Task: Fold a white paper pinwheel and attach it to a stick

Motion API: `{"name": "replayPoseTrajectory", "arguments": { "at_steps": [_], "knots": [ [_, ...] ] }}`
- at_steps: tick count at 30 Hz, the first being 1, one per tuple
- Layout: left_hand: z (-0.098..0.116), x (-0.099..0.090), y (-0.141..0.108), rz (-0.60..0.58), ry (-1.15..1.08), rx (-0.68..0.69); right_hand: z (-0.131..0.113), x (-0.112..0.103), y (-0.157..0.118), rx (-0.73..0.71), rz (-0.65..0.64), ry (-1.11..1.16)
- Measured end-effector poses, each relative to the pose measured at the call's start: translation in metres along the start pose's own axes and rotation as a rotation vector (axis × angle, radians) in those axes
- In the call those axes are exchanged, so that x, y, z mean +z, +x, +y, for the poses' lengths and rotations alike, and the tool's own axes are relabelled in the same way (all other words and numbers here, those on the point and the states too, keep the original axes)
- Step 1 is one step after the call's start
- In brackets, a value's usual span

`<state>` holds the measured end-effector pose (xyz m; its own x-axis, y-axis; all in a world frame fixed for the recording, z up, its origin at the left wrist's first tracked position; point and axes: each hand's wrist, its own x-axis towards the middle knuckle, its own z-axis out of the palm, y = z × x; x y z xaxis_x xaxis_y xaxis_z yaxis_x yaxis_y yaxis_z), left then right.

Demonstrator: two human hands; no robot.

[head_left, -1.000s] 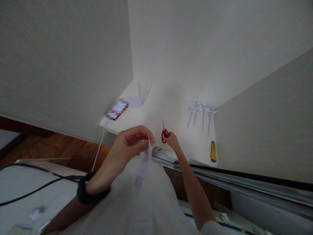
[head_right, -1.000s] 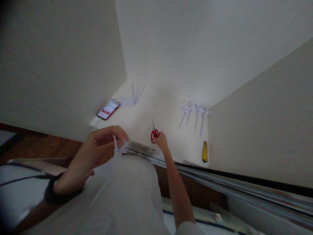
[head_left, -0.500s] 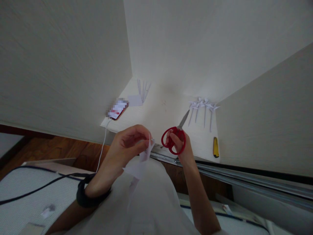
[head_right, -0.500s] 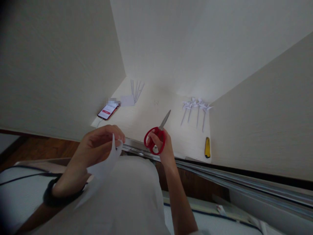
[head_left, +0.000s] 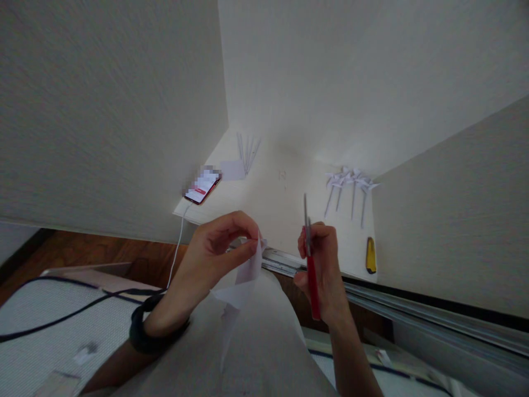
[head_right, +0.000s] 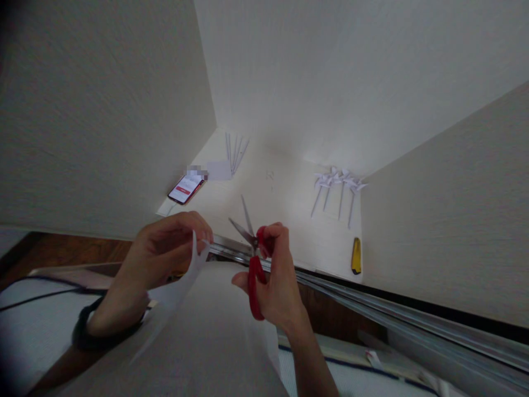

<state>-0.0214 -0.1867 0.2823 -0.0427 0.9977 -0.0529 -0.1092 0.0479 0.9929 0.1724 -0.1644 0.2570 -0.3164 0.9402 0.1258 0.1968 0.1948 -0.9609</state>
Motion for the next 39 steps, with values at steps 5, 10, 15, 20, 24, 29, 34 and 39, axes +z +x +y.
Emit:
{"name": "replayPoseTrajectory", "arguments": {
  "at_steps": [5,10,15,20,24,29,34,39],
  "knots": [
    [0.002,-0.004,0.006,0.032,-0.019,-0.035,-0.012,0.004,0.015,-0.008,-0.179,-0.162],
    [0.003,-0.007,0.014,0.049,-0.052,-0.024,-0.015,0.007,0.027,-0.056,-0.168,-0.27],
    [0.002,-0.007,0.022,0.014,-0.071,-0.008,-0.013,0.004,0.034,-0.067,-0.184,-0.323],
    [0.001,-0.003,0.03,-0.012,-0.107,-0.003,-0.013,-0.002,0.037,-0.061,-0.184,-0.302],
    [0.001,0.002,0.035,-0.043,-0.126,-0.009,-0.014,-0.007,0.037,-0.042,-0.185,-0.265],
    [-0.001,0.007,0.039,-0.073,-0.109,0.003,-0.014,-0.013,0.037,-0.041,-0.165,-0.269],
    [-0.004,0.011,0.039,-0.092,-0.135,0.039,-0.009,-0.016,0.033,-0.054,-0.147,-0.246],
    [-0.002,0.017,0.037,-0.098,-0.125,0.042,-0.004,-0.014,0.029,-0.028,-0.143,-0.192]
  ]
}}
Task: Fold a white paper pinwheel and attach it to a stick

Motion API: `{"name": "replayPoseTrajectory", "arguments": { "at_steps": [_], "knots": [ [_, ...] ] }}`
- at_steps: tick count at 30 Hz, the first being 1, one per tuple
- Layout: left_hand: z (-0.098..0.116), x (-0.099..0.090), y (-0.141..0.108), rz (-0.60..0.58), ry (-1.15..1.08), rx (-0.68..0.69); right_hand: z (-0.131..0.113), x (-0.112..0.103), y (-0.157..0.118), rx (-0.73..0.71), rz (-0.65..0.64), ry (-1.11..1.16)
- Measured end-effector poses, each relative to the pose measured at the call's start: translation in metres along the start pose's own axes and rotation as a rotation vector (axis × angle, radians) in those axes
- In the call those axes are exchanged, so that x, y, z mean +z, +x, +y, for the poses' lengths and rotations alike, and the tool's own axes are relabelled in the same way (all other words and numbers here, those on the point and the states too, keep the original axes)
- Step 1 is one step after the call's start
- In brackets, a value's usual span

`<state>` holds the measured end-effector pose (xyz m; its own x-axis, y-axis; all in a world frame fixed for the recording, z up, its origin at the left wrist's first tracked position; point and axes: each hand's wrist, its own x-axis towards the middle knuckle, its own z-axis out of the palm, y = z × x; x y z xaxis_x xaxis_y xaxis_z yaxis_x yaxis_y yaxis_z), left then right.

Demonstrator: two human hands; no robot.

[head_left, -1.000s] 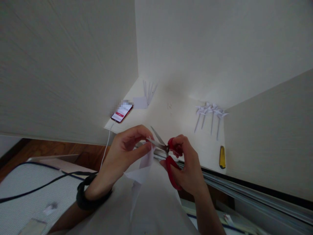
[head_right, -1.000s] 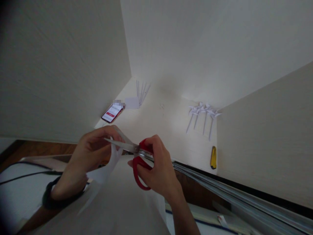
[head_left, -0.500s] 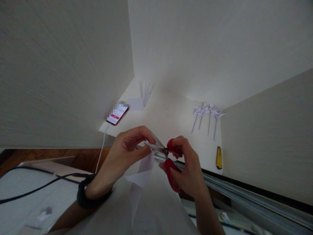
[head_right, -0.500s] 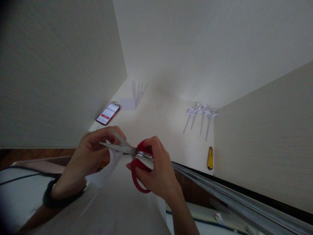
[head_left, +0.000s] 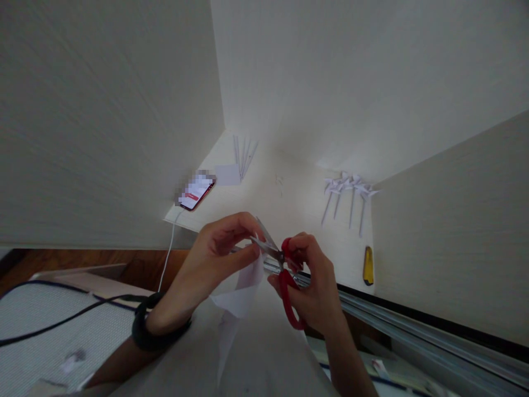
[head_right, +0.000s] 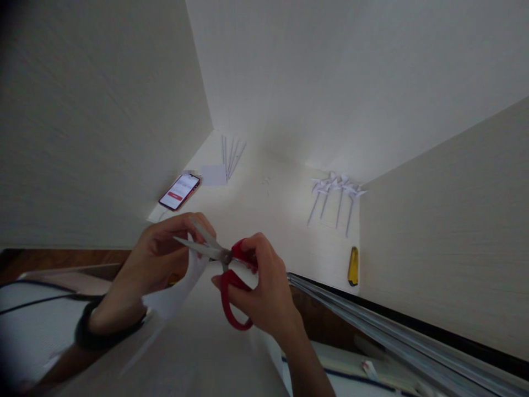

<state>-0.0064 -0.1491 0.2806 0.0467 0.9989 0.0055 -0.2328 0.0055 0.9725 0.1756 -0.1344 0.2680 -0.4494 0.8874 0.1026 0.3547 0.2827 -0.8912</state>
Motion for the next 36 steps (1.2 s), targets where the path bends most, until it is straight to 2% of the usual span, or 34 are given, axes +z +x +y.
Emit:
{"name": "replayPoseTrajectory", "arguments": {
  "at_steps": [7,13,20,26,28,30,34,36],
  "knots": [
    [0.0,0.005,-0.003,-0.022,0.046,-0.051,0.001,0.002,-0.003,0.053,0.032,0.011],
    [-0.001,0.004,-0.003,0.031,0.062,-0.032,0.014,-0.003,0.002,0.206,0.112,0.122],
    [-0.01,0.004,0.0,0.039,0.15,-0.148,0.039,0.002,0.003,0.425,0.125,0.212],
    [-0.009,0.0,0.003,0.11,0.319,-0.241,0.049,0.008,0.008,0.454,0.12,0.278],
    [-0.007,-0.002,0.004,0.124,0.321,-0.278,0.061,0.009,0.015,0.44,0.141,0.219],
    [-0.006,-0.005,0.004,0.121,0.295,-0.297,0.082,0.011,0.021,0.43,0.156,0.065],
    [-0.008,-0.011,0.003,0.107,0.248,-0.316,0.14,0.022,0.024,0.403,0.141,-0.237],
    [-0.01,-0.013,0.003,0.104,0.224,-0.32,0.17,0.03,0.022,0.417,0.149,-0.271]
  ]
}}
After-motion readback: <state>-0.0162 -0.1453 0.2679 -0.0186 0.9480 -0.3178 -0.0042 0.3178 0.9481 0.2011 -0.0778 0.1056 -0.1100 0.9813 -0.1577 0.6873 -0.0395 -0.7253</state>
